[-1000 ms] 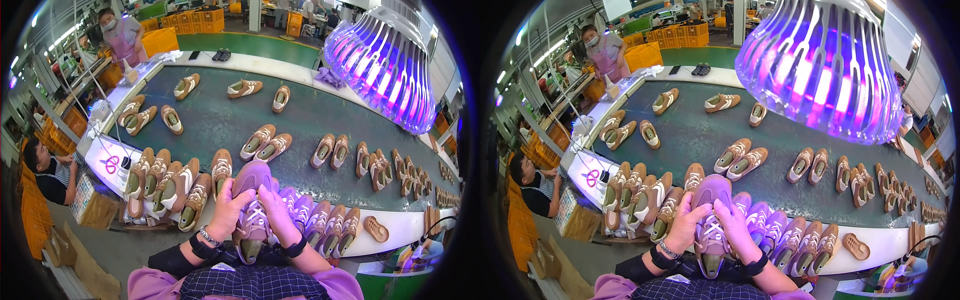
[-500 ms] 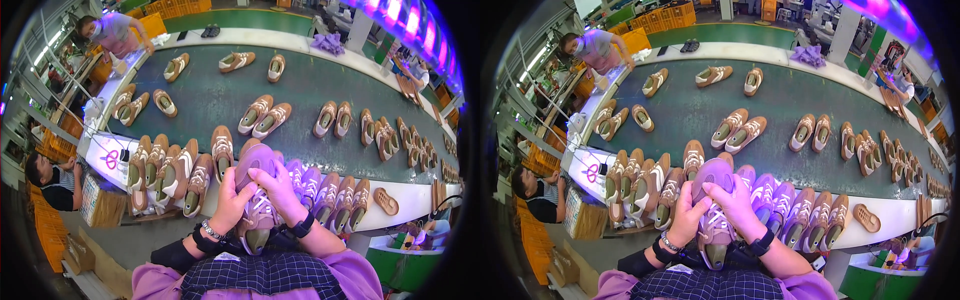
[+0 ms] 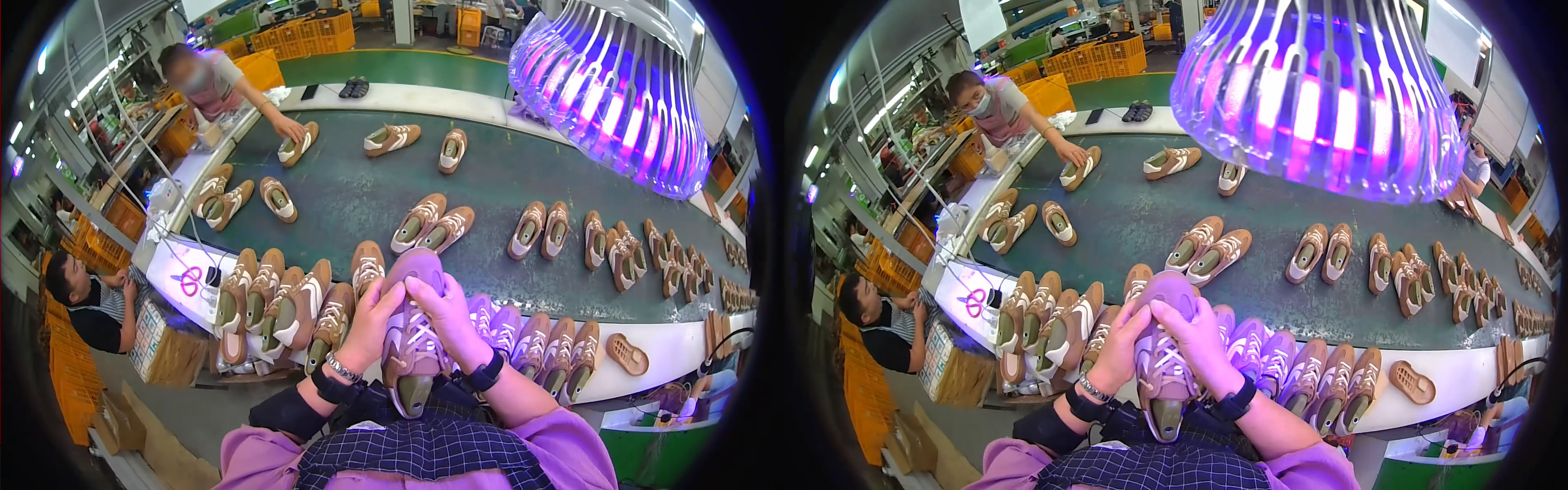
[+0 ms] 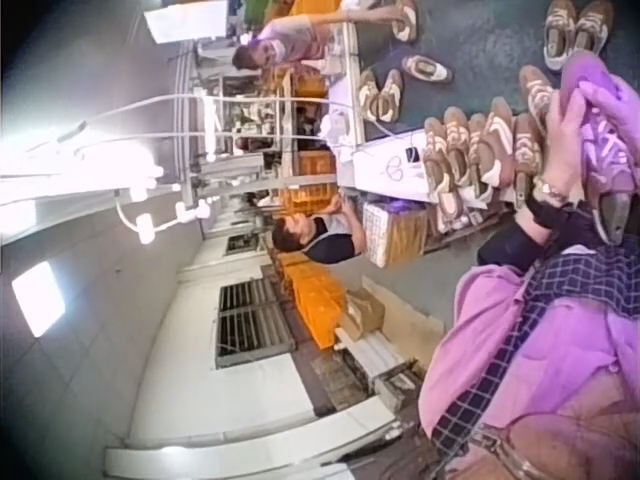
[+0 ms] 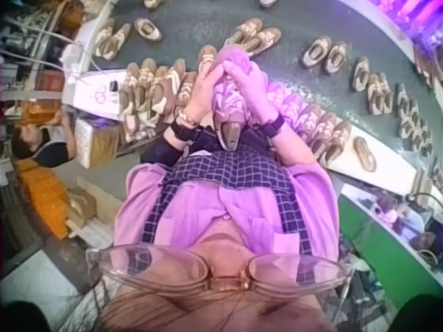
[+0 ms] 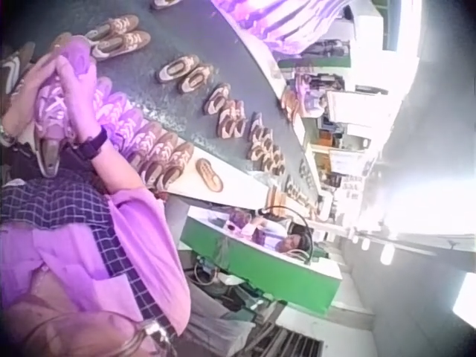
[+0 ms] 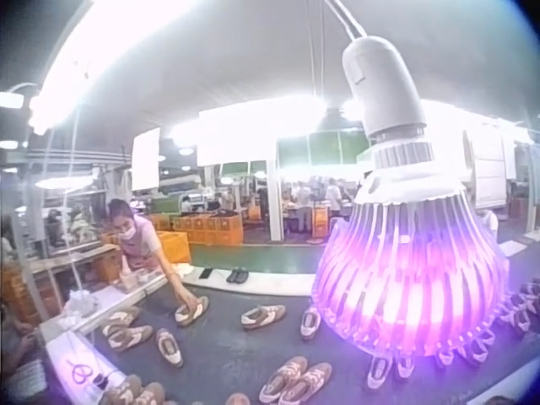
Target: Inspecting and marking manufactured shoes on a conveyor line.
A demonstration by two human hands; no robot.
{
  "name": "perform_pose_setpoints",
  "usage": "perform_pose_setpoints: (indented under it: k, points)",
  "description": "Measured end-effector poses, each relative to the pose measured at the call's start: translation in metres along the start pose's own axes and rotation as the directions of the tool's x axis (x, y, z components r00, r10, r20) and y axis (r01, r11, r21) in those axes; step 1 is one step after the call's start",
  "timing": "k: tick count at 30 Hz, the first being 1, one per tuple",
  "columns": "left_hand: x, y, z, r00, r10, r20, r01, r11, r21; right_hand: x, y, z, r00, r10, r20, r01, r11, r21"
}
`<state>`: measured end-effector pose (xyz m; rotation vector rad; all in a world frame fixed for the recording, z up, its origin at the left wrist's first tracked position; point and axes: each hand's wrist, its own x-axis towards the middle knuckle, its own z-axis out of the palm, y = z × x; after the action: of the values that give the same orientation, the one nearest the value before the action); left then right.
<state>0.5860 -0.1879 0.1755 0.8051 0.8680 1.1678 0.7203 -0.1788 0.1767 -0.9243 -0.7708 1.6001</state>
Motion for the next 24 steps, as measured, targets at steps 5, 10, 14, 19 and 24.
perform_pose_setpoints:
  k: [5, 10, 14, 19, 24]
  points:
    - [-0.004, -0.008, -0.001, 0.988, 0.119, -0.095, -0.095, 0.970, 0.225, -0.005, -0.005, 0.007, 0.999, 0.027, 0.022, -0.025, 0.997, -0.072]
    - [-0.017, -0.015, -0.005, 0.989, 0.119, -0.083, -0.086, 0.942, 0.325, -0.010, 0.010, -0.001, 0.997, 0.072, 0.032, -0.071, 0.997, -0.020]
    - [-0.021, -0.019, -0.009, 0.995, 0.093, -0.043, -0.081, 0.971, 0.226, -0.019, 0.003, 0.004, 0.997, 0.080, 0.016, -0.080, 0.997, -0.010]
    - [-0.012, -0.016, -0.011, 0.997, 0.060, -0.050, -0.051, 0.983, 0.174, -0.015, 0.015, -0.001, 0.998, 0.064, 0.019, -0.065, 0.996, 0.060]
    - [0.000, 0.017, 0.002, 1.000, 0.002, -0.017, -0.003, 0.998, -0.062, -0.012, 0.005, -0.008, 0.990, -0.007, 0.144, -0.021, 0.981, 0.194]
